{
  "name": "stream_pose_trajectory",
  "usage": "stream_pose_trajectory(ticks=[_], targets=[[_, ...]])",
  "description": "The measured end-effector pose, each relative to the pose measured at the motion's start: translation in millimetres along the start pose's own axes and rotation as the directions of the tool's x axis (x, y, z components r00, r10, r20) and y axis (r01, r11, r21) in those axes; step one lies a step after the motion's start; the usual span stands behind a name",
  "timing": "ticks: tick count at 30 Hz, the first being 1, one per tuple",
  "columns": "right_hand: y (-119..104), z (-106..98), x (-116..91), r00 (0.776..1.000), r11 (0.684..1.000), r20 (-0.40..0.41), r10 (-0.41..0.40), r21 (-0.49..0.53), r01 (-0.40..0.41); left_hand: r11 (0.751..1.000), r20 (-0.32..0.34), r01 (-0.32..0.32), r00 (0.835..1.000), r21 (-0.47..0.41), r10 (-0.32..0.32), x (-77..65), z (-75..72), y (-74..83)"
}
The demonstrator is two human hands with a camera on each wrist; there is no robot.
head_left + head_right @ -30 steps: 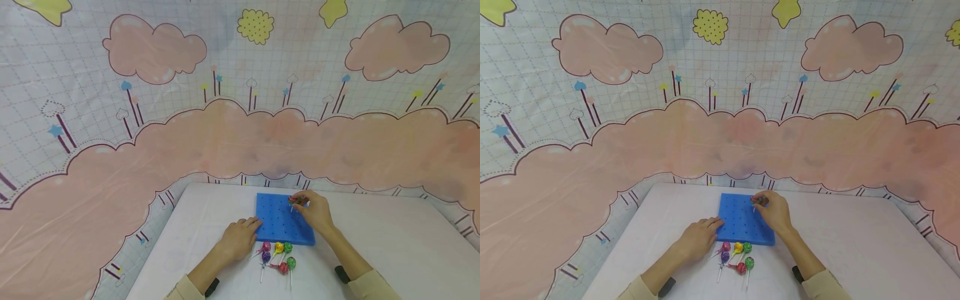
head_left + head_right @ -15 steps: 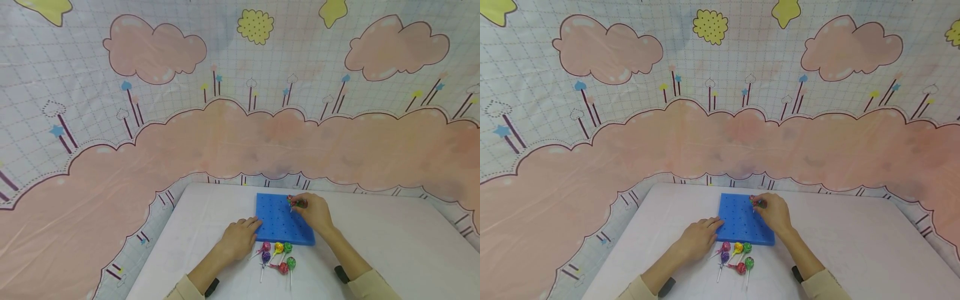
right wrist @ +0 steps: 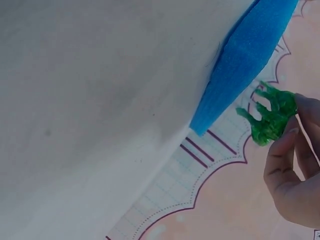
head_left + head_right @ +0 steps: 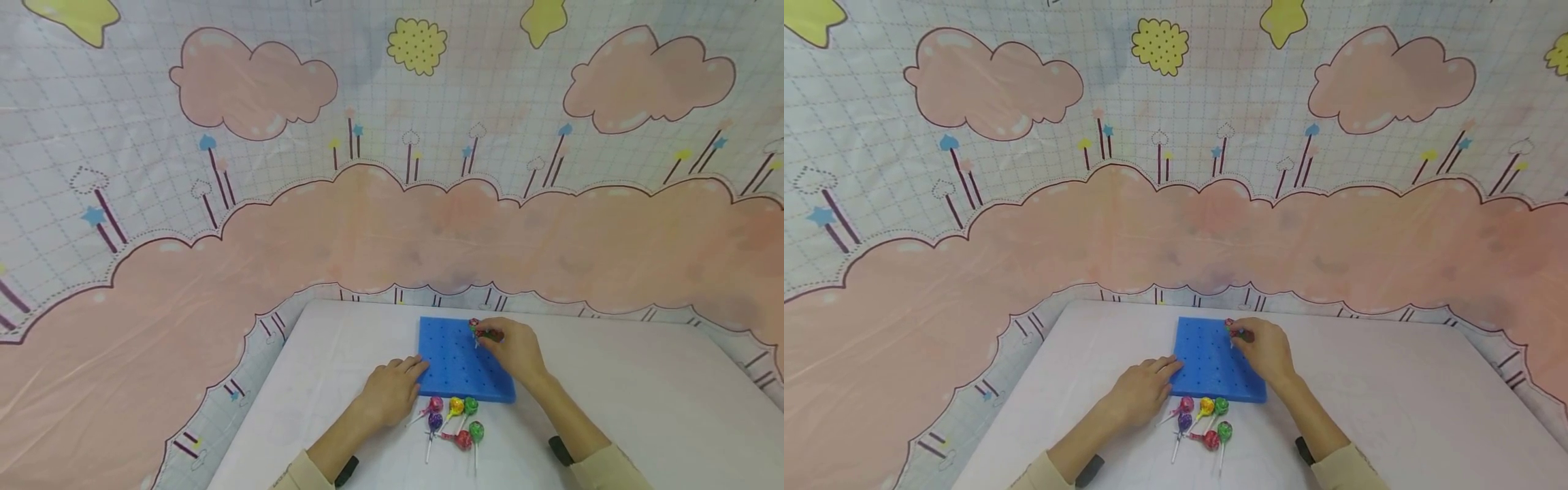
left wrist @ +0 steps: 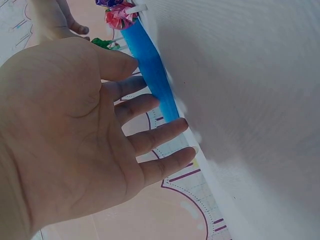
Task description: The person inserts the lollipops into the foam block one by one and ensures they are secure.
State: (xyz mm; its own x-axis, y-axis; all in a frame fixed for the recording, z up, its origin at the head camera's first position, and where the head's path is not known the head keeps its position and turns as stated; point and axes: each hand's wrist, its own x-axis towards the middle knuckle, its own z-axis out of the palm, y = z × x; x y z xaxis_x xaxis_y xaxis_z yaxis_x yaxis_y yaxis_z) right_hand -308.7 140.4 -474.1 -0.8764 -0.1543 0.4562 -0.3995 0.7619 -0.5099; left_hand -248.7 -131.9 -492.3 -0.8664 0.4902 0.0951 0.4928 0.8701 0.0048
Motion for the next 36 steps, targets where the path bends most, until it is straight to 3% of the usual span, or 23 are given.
stream_pose_trajectory(ticks=[7, 19, 31, 36], targets=[[2.8, -5.6, -4.4, 1.0, 1.0, 0.001, -0.028, 0.008, 0.028, 1.0, 0.006, -0.003, 1.0, 0.002, 0.003, 1.5, 1.3, -0.5], [0.6, -25.3, -24.5, 1.0, 1.0, 0.011, 0.004, -0.006, -0.004, 1.0, 0.016, 0.006, 1.0, -0.015, -0.006, 1.3, 2.8, -0.6], [-8.5, -34.4, -48.7, 0.982, 0.999, 0.185, -0.043, 0.011, 0.042, 1.0, 0.015, 0.009, 1.0, -0.011, -0.009, 2.0, 6.1, -3.5], [-12.3, -34.5, -59.6, 0.955, 0.995, 0.284, -0.089, 0.06, 0.075, 1.0, 0.021, 0.01, 1.0, -0.018, -0.01, 1.9, 6.6, -2.3]])
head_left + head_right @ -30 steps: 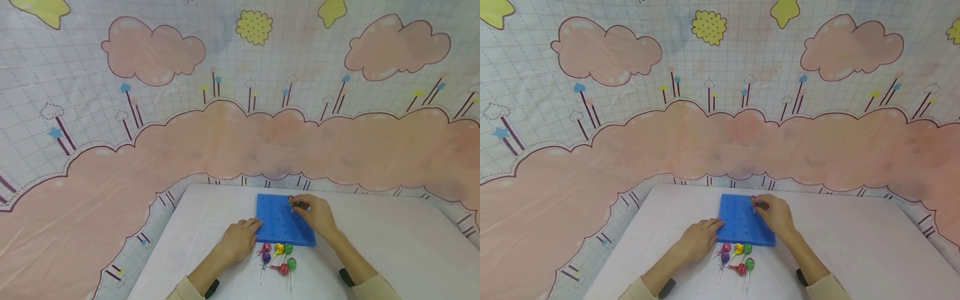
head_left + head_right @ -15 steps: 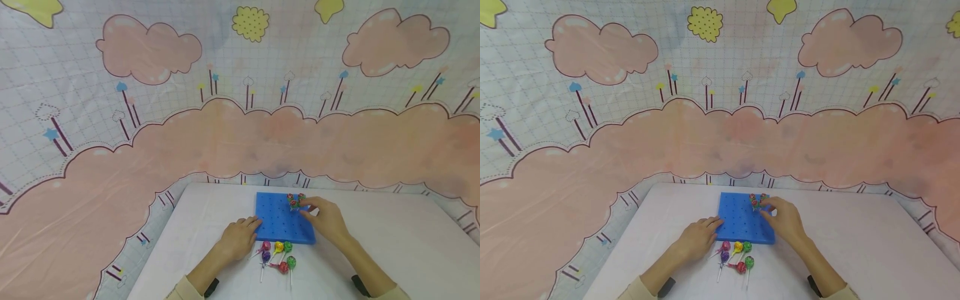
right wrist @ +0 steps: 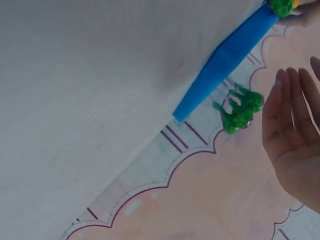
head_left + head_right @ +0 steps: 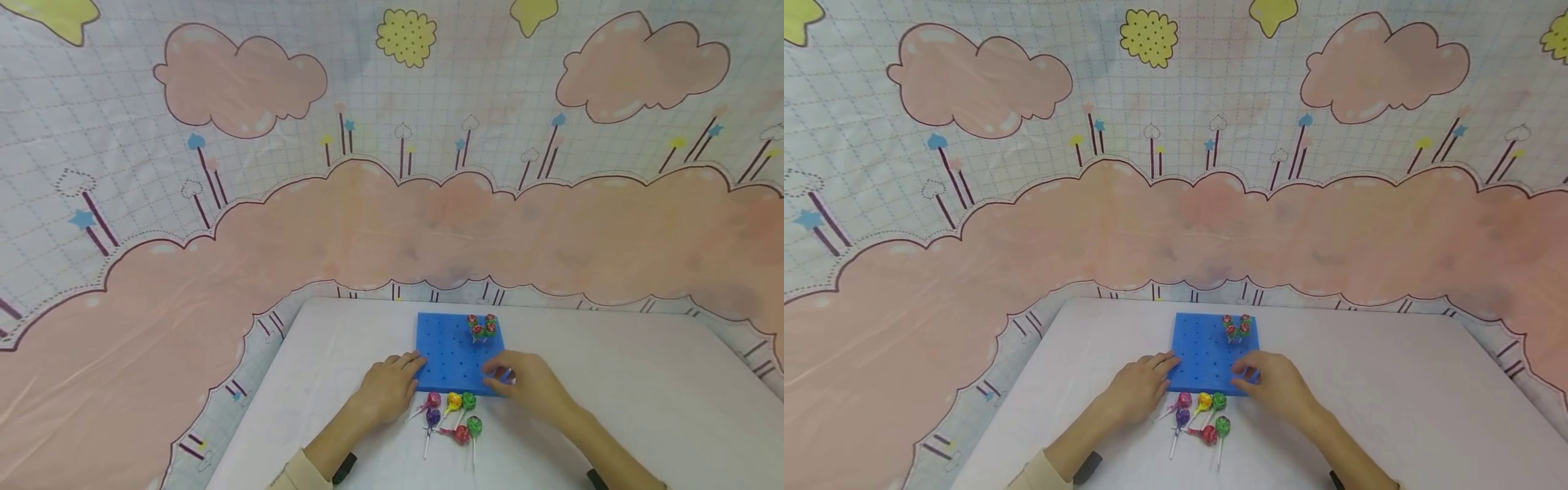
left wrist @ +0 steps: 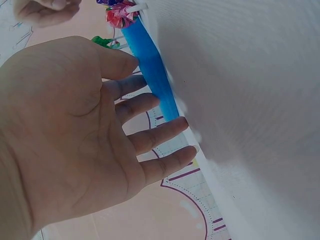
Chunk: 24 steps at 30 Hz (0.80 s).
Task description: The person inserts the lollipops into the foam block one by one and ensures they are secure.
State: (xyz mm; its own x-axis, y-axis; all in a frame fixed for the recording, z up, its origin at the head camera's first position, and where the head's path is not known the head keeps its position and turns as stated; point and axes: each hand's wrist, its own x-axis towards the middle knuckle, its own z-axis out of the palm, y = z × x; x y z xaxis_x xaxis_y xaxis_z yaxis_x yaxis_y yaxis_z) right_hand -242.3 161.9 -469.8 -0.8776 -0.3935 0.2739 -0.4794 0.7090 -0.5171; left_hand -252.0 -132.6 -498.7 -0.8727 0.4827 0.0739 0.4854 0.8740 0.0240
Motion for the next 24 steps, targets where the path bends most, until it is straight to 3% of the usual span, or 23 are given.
stream_pose_trajectory(ticks=[11, 18, 24], targets=[[-15.2, 8.9, -14.7, 0.965, 0.988, 0.256, -0.059, 0.153, 0.02, 1.0, -0.002, 0.001, 1.0, 0.002, -0.001, -0.2, -1.4, 1.0], [-16.8, 13.6, -17.1, 0.937, 0.987, 0.331, -0.114, 0.148, 0.068, 1.0, -0.023, -0.008, 1.0, 0.004, 0.008, -1.8, -2.9, 1.9], [-13.4, 19.1, -18.4, 0.929, 0.987, 0.348, -0.122, 0.139, 0.077, 1.0, -0.019, -0.007, 1.0, -0.001, 0.007, -2.4, -3.0, 1.7]])
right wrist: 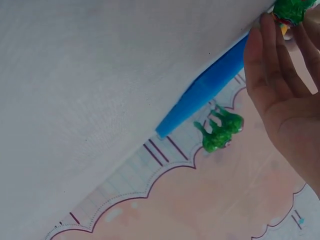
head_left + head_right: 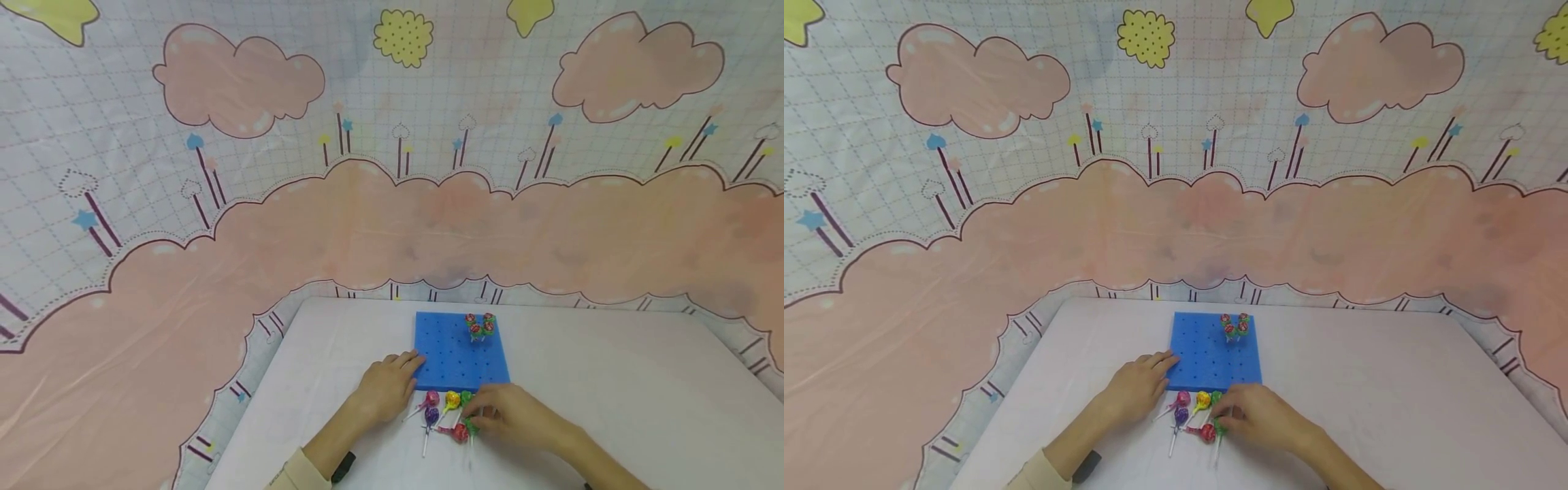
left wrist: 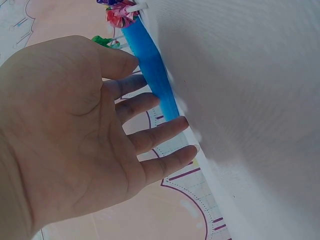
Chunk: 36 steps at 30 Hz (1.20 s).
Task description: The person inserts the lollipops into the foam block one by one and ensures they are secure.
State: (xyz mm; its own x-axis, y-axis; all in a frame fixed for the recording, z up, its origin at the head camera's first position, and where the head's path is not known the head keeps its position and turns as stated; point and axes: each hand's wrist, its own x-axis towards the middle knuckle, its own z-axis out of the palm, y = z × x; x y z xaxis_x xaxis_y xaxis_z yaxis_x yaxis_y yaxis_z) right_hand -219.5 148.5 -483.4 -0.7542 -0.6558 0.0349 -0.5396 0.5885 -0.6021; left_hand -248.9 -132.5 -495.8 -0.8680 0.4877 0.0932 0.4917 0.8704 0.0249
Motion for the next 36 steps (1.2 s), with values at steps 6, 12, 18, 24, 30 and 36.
stream_pose_trajectory(ticks=[6, 12, 18, 24, 30, 36], targets=[[1.0, 3.1, 1.8, 1.0, 1.0, 0.009, -0.005, -0.016, 0.005, 1.0, -0.002, -0.002, 1.0, 0.012, 0.002, 1.4, 3.5, -1.0], [-2.2, 5.0, 2.1, 1.0, 1.0, 0.014, 0.022, -0.011, -0.022, 1.0, 0.012, 0.007, 1.0, 0.006, -0.007, 2.0, 1.6, -0.4], [-5.9, 6.6, 2.9, 0.997, 0.997, 0.014, 0.071, -0.023, -0.071, 1.0, 0.005, -0.002, 1.0, 0.001, 0.002, 0.6, -0.7, 0.2], [-5.7, 5.7, 3.0, 0.994, 0.995, 0.044, 0.096, 0.008, -0.096, 1.0, -0.004, -0.005, 1.0, -0.006, 0.005, -0.4, -2.2, 0.0], [-2.1, 4.6, 2.2, 0.99, 0.989, 0.082, 0.115, 0.081, -0.122, 1.0, -0.003, -0.006, 1.0, 0.009, 0.006, -0.5, -2.8, 0.8], [1.0, 3.2, 2.2, 0.99, 0.984, 0.101, 0.102, 0.138, -0.116, 1.0, -0.002, -0.01, 1.0, 0.019, 0.01, 0.4, -2.1, 0.6]])
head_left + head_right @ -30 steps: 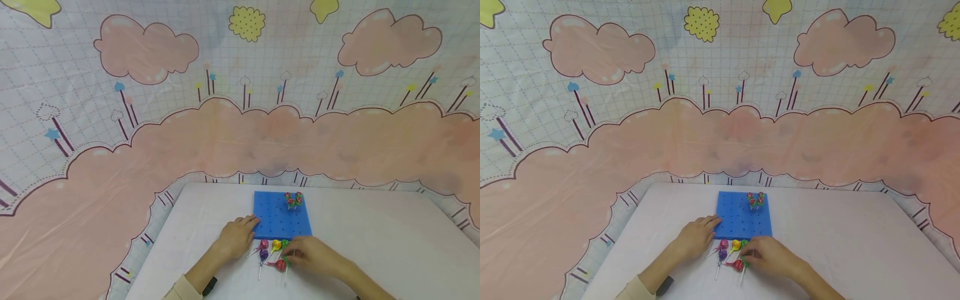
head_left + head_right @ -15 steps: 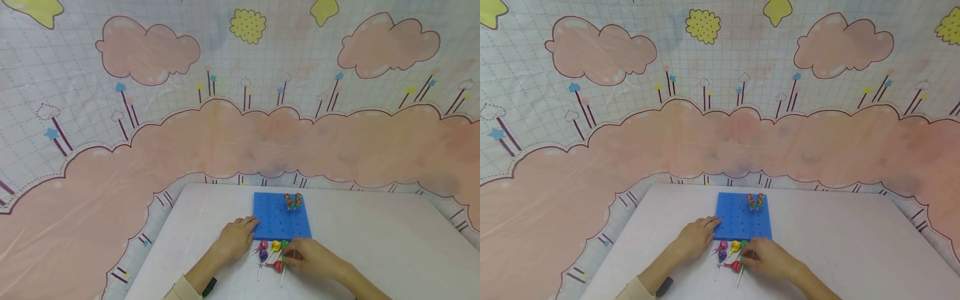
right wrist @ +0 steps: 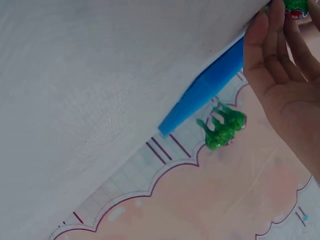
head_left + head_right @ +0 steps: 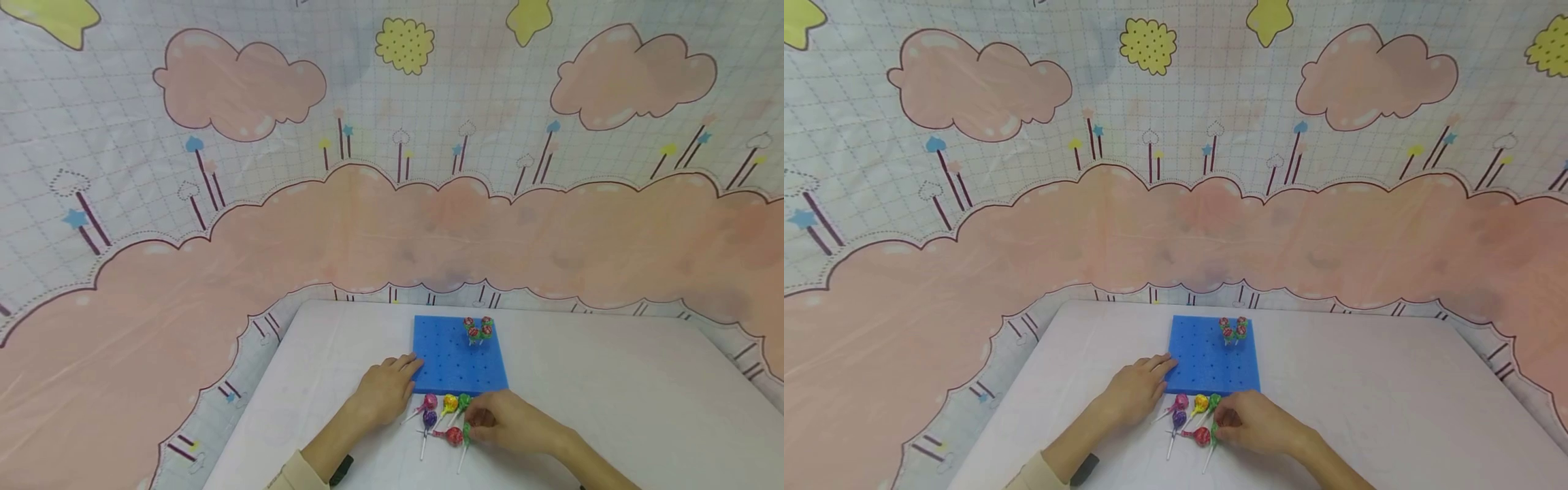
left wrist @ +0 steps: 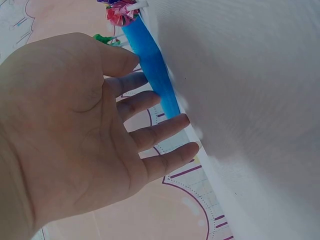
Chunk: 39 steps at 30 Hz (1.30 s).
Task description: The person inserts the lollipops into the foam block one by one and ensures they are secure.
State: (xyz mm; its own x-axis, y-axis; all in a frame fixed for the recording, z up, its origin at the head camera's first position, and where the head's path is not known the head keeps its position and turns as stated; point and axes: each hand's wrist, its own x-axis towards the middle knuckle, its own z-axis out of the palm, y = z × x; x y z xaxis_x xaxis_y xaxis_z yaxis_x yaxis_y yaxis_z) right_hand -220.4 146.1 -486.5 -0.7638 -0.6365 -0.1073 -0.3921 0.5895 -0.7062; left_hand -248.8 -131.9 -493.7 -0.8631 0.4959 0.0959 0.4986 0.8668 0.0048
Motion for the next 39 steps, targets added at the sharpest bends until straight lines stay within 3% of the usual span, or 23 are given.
stream_pose_trajectory(ticks=[8, 25, 39], targets=[[-0.5, 0.1, -1.0, 1.0, 1.0, -0.013, -0.011, 0.019, 0.011, 1.0, -0.004, -0.005, 1.0, -0.009, 0.005, -0.2, 2.0, -1.0], [-7.9, -6.5, -3.0, 0.997, 0.982, -0.064, -0.042, 0.179, 0.053, 1.0, -0.013, -0.005, 1.0, -0.017, 0.005, -0.6, 1.9, -0.5], [-12.6, -13.9, -2.9, 0.994, 0.985, -0.091, -0.068, 0.15, 0.081, 1.0, -0.004, 0.001, 1.0, -0.019, -0.001, -0.4, 1.1, -0.5]])
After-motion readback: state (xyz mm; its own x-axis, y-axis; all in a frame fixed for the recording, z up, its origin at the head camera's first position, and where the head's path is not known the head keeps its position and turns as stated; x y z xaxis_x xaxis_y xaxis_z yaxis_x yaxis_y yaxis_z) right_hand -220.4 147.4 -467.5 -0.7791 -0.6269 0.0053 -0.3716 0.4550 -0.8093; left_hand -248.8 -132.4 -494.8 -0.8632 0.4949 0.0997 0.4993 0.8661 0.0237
